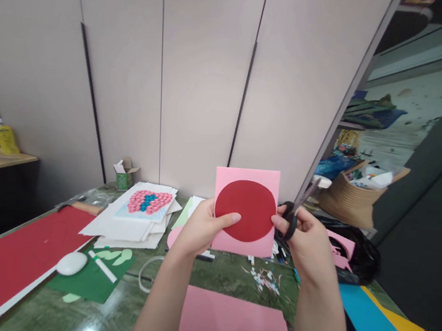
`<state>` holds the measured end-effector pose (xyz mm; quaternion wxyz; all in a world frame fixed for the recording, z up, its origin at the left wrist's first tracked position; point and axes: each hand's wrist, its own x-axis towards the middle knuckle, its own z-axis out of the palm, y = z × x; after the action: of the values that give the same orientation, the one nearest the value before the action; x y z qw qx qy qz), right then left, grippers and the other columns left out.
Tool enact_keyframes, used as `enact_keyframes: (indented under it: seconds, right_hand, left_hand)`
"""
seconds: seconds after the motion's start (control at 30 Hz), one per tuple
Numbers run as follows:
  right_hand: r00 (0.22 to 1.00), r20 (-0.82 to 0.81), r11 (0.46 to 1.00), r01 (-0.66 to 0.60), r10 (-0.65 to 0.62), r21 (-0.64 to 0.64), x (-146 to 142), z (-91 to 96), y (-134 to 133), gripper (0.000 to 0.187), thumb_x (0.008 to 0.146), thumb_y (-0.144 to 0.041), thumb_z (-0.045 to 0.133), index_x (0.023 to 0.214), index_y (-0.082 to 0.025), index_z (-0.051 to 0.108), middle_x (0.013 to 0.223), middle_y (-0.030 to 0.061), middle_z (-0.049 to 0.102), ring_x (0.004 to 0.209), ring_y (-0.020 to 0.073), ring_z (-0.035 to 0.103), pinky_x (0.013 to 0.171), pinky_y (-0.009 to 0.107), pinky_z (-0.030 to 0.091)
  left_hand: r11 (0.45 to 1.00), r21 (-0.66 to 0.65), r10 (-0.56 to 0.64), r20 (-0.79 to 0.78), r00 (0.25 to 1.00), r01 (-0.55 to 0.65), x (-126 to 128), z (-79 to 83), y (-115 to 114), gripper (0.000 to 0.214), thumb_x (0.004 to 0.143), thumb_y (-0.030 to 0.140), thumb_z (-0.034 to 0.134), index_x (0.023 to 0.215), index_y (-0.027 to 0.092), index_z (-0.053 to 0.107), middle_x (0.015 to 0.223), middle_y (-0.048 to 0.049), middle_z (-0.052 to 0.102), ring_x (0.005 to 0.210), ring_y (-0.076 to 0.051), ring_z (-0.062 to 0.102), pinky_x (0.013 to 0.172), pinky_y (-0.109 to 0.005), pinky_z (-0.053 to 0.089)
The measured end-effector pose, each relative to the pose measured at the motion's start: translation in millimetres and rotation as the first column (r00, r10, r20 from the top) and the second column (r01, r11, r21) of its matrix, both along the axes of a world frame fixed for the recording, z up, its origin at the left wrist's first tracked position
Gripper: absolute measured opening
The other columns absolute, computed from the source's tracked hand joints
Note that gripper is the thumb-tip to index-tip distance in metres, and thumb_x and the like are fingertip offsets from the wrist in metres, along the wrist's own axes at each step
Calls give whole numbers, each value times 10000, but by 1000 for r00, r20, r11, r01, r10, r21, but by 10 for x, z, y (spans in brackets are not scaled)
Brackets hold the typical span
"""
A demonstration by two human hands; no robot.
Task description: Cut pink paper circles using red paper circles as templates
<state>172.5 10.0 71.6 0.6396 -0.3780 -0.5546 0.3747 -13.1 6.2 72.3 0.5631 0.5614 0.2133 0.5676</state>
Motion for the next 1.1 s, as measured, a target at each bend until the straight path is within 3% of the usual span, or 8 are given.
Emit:
enact_keyframes:
  seconds: [0.13, 0.3, 0.43, 0.67, 0.87, 1.1]
  right_hand:
    - [1000, 29, 1000, 5, -4, -12, 12, 15, -26, 240, 619, -285, 726, 796, -187, 599, 696, -4, 613, 580, 120, 538, 500, 211, 403]
    - [993, 116, 998, -21, 29, -65, 93, 33, -77, 261, 635, -304, 712, 832, -172, 602, 621, -25, 553, 439, 59, 383, 355, 165, 247]
    - [992, 125, 997, -5, 14, -71, 93, 67, -113, 253, 643, -309, 701, 826, -162, 608, 607, -17, 542, 460, 66, 387, 364, 165, 248]
    - [988, 150, 997, 55, -44, -63, 60, 57, -118, 166, 624, -282, 698, 649, -155, 595, 460, -54, 465, 375, 46, 306, 335, 169, 202]
    - [991, 112, 997, 73, -71, -21, 54, 59, -111, 179, 660, -318, 678, 699, -158, 609, 505, -38, 506, 378, 48, 332, 333, 171, 221]
    - [981, 179, 997, 78, -77, -1, 17, 79, -115, 205, 629, -318, 701, 738, -169, 612, 559, -17, 568, 463, 102, 481, 412, 205, 346]
  left_hand:
    - [1000, -5, 15, -4, 1000, -15, -5, 2, 1, 244, 712, 226, 656, 937, 134, 647, 993, -106, 676, 900, -240, 621, 808, -362, 478]
    - [1000, -20, -4, 45, 999, 5, -10, -10, 15, 271, 695, 214, 673, 952, 136, 640, 985, -106, 679, 911, -243, 621, 829, -375, 469]
    - [999, -29, -14, 35, 999, 15, -18, -7, 14, 281, 692, 215, 675, 959, 133, 644, 1007, -113, 673, 928, -250, 615, 833, -380, 467]
    - [999, -24, -37, 4, 999, 37, -19, 1, 13, 212, 714, 193, 656, 919, 140, 654, 982, -94, 684, 886, -223, 629, 807, -344, 478]
    - [1000, -14, -26, 14, 1000, 27, -32, -10, 20, 247, 707, 200, 661, 945, 136, 649, 996, -103, 678, 896, -231, 625, 802, -346, 480]
    - [1000, -11, -13, 0, 1000, 13, -18, 2, 10, 264, 701, 222, 665, 947, 129, 648, 996, -111, 677, 897, -244, 625, 820, -375, 476]
